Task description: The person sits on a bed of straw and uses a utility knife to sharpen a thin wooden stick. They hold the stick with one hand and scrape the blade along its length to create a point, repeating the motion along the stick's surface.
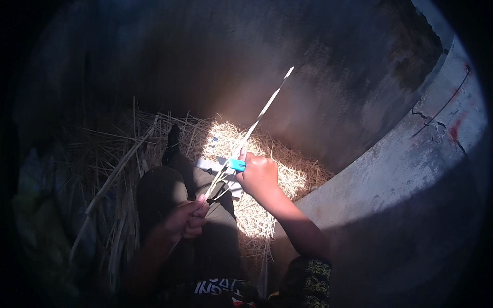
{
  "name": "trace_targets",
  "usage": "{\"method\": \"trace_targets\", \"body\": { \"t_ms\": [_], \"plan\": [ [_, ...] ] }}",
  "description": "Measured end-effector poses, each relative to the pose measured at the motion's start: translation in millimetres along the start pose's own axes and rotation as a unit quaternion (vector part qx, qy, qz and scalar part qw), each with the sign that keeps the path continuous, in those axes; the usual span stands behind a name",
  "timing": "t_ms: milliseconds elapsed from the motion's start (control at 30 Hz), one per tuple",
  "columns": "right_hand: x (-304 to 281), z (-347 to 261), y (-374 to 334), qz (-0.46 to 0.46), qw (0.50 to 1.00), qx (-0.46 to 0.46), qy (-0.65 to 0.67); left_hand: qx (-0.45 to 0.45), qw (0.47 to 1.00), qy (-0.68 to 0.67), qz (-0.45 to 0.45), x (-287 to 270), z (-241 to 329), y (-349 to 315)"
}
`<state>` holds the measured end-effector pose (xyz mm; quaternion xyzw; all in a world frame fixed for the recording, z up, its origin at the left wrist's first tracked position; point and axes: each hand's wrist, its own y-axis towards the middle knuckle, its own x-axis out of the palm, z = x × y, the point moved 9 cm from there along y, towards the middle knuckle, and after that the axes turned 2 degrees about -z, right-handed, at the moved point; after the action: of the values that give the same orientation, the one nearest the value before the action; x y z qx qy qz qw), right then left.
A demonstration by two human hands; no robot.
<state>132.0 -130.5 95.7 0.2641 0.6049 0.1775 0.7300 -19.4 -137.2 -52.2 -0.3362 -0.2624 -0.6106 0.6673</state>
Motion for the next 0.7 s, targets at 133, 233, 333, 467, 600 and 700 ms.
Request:
{"method": "trace_targets", "body": {
  "t_ms": [133, 233, 333, 467, 600, 700],
  "plan": [
    [2.3, 41.5, 26.6, 0.006, 0.998, 0.054, -0.045, 0.020, 0.997, 0.041, 0.057, -2.2, 1.8, 3.3],
    [9.7, 80.8, 57.8, 0.004, 0.983, 0.113, -0.143, 0.013, 0.995, 0.053, 0.086, -8.5, -0.6, 2.5],
    [-19.5, 166.1, 111.3, -0.081, 0.935, 0.289, -0.188, 0.022, 0.994, 0.059, 0.091, -10.1, 2.4, 0.2],
    [-26.4, 208.8, 152.2, -0.059, 0.942, 0.250, -0.215, 0.023, 0.991, 0.056, 0.120, -15.7, 10.4, -6.2],
    [-10.7, 295.0, 105.5, -0.018, 0.848, 0.528, -0.044, 0.030, 0.983, 0.082, 0.165, -14.0, 1.1, -24.2],
    [-6.4, 312.7, 70.6, 0.027, 0.831, 0.556, -0.002, 0.056, 0.982, 0.070, 0.166, -15.9, 4.5, -38.7]
  ]
}}
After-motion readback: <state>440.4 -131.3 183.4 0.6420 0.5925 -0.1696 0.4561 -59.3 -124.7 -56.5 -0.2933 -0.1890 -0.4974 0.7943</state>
